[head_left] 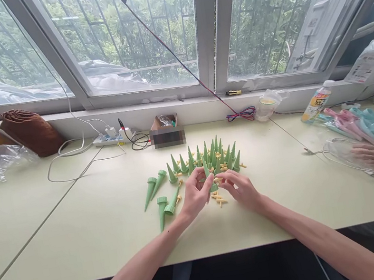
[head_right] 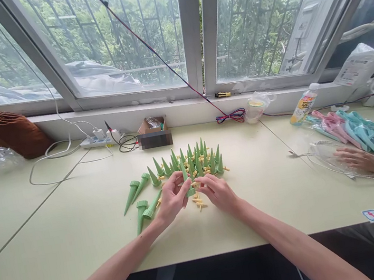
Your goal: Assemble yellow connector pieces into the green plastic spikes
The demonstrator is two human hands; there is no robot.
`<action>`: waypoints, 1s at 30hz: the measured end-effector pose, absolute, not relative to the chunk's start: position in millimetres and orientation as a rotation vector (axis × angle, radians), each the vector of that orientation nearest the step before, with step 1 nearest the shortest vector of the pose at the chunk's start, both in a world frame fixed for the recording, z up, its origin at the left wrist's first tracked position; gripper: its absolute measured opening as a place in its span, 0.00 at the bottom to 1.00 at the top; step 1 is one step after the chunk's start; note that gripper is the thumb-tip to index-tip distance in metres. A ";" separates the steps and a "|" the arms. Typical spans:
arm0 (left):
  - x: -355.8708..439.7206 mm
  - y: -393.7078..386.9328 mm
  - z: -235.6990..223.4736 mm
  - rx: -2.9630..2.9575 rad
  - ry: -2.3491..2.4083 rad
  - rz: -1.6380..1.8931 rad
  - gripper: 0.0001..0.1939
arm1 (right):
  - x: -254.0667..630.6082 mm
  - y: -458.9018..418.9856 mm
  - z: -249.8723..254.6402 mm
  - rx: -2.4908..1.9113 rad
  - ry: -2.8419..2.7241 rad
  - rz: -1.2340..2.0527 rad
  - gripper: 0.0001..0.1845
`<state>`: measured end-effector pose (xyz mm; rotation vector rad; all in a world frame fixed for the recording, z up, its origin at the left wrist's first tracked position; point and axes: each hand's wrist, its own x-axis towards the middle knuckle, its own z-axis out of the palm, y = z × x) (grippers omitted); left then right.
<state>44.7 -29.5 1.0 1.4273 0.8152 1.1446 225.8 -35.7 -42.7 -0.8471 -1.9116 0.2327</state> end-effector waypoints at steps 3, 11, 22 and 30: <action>44.8 -29.7 2.0 1.437 0.813 1.145 0.15 | 225.9 -35.7 -43.0 -0.861 -1.909 0.237 0.10; 45.1 -25.8 -3.5 1.426 0.799 1.127 0.17 | 226.8 -35.7 -44.1 -0.899 -1.909 0.288 0.11; 43.4 -24.2 -11.0 1.594 0.819 1.073 0.14 | 227.9 -32.8 -43.8 -0.887 -1.920 0.343 0.13; 44.8 -24.9 -17.5 1.688 0.826 1.064 0.13 | 227.5 -32.6 -42.3 -0.930 -1.898 0.389 0.20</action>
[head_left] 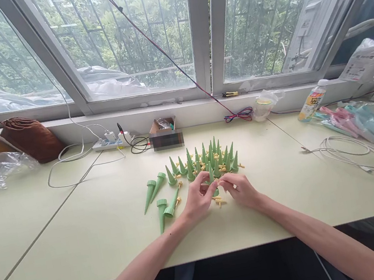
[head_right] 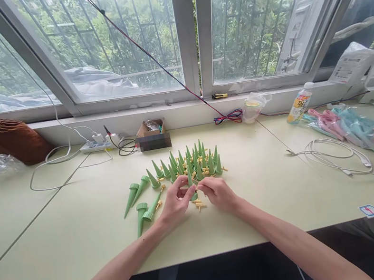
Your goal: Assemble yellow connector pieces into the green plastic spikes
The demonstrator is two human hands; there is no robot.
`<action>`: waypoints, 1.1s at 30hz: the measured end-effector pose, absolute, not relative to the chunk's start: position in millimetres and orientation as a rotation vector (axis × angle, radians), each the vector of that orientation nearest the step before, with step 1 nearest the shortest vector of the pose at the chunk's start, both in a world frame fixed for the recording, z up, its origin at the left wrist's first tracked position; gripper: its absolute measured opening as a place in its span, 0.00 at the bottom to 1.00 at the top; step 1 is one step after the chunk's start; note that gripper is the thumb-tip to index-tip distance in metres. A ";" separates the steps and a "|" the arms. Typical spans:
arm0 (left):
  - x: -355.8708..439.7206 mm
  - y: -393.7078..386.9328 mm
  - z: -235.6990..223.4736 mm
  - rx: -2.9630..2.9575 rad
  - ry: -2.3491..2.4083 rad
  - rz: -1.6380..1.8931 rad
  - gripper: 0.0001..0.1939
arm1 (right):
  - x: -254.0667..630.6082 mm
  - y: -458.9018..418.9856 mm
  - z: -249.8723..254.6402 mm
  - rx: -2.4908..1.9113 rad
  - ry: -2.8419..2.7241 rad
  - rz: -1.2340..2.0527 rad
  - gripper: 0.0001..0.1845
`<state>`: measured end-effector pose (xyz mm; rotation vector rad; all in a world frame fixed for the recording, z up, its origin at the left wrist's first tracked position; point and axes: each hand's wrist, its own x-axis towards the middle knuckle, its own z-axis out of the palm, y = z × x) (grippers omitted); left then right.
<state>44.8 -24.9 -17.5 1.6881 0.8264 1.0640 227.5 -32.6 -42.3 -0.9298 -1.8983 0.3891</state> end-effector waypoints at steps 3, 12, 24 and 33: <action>45.8 -25.3 -16.7 1.685 0.847 1.076 0.13 | 226.9 -32.4 -40.9 -0.939 -1.892 0.395 0.19; 48.2 -27.3 -11.0 1.649 0.882 1.093 0.14 | 224.8 -35.8 -34.9 -0.940 -1.831 0.462 0.12; 46.2 -27.1 -14.9 1.707 0.861 1.062 0.15 | 225.5 -35.2 -37.4 -0.948 -1.811 0.448 0.10; 43.4 -25.8 -19.2 1.922 0.846 1.039 0.12 | 227.2 -33.9 -37.9 -0.963 -1.788 0.474 0.09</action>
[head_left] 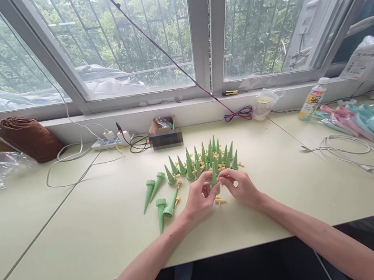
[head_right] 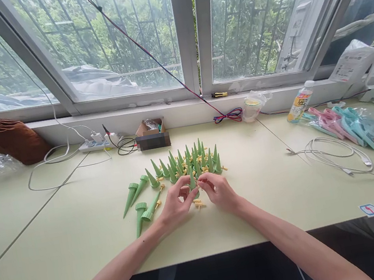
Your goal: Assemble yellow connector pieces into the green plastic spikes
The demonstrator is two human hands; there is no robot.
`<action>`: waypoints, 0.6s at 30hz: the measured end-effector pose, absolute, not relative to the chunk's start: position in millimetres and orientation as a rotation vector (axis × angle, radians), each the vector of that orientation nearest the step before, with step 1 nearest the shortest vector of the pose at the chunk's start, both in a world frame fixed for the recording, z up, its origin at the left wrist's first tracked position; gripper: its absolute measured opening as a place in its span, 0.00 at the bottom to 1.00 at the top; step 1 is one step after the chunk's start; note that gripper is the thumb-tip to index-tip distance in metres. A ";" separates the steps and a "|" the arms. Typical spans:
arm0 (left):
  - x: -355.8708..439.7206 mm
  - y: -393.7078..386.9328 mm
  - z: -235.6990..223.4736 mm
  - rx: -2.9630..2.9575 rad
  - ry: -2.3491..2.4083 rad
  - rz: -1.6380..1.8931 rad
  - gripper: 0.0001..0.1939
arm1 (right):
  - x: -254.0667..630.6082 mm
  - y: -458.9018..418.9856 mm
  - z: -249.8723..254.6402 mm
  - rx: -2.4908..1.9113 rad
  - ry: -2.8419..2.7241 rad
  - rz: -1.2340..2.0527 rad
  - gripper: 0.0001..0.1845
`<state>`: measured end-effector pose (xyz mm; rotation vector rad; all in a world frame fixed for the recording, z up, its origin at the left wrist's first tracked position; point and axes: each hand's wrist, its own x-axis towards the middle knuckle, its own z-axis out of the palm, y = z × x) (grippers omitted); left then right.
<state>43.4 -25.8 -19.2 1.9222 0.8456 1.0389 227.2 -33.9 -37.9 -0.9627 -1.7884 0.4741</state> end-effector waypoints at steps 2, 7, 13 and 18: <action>43.4 -27.1 -19.1 1.937 0.842 1.030 0.11 | 227.1 -34.2 -37.6 -0.965 -1.792 0.495 0.10; 43.5 -27.8 -19.8 1.977 0.848 1.023 0.09 | 225.4 -37.1 -34.7 -0.984 -1.772 0.554 0.10; 45.1 -27.2 -17.3 1.801 0.840 1.028 0.12 | 225.9 -38.2 -33.4 -1.014 -1.759 0.573 0.11; 44.7 -25.5 -7.1 1.537 0.864 1.013 0.15 | 226.5 -37.1 -34.6 -0.967 -1.810 0.547 0.09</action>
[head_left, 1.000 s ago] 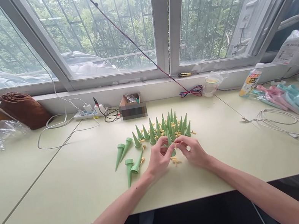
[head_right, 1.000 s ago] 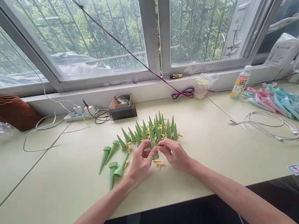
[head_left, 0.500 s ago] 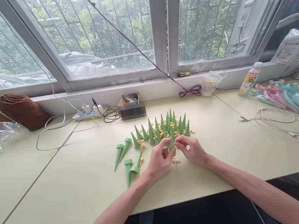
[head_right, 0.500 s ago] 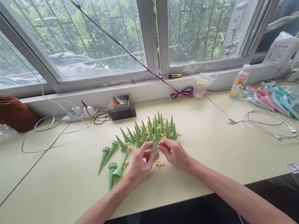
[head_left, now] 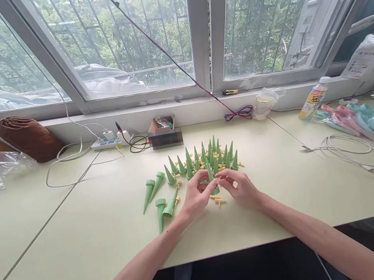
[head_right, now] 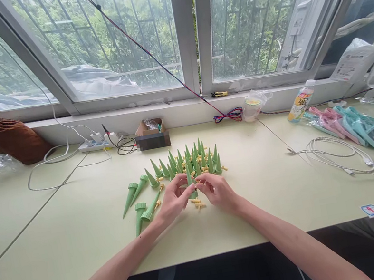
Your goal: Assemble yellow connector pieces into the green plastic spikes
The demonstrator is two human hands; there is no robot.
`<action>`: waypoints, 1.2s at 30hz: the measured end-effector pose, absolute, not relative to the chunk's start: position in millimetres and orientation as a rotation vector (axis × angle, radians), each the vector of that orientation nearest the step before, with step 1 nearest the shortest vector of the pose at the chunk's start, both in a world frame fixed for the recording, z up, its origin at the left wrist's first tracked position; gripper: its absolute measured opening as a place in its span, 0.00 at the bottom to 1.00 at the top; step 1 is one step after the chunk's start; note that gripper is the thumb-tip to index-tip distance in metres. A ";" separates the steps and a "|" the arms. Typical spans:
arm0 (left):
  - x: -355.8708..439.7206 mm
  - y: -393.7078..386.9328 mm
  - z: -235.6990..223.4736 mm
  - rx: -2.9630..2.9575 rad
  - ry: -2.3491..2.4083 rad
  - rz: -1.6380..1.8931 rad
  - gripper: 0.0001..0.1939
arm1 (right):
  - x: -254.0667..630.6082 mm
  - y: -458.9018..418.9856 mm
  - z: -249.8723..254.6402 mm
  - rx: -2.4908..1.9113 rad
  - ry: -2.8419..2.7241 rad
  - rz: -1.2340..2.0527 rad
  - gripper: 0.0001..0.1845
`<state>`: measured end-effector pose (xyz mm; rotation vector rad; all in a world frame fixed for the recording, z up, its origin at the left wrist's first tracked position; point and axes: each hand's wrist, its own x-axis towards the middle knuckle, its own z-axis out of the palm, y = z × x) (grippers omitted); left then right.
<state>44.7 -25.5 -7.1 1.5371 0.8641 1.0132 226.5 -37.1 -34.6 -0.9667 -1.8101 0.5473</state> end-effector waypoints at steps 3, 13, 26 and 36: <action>42.3 -22.8 -2.7 1.424 0.858 0.993 0.17 | 226.0 -37.3 -34.5 -0.925 -1.864 0.537 0.12; 40.4 -20.8 -3.7 1.302 0.827 0.948 0.18 | 229.2 -31.9 -38.7 -0.879 -1.855 0.567 0.09; 39.7 -20.4 -4.2 1.584 0.858 0.963 0.17 | 230.3 -31.1 -42.3 -0.926 -1.948 0.488 0.09; 38.2 -16.7 -14.6 1.655 0.847 1.000 0.16 | 231.0 -31.9 -40.6 -0.962 -1.997 0.508 0.12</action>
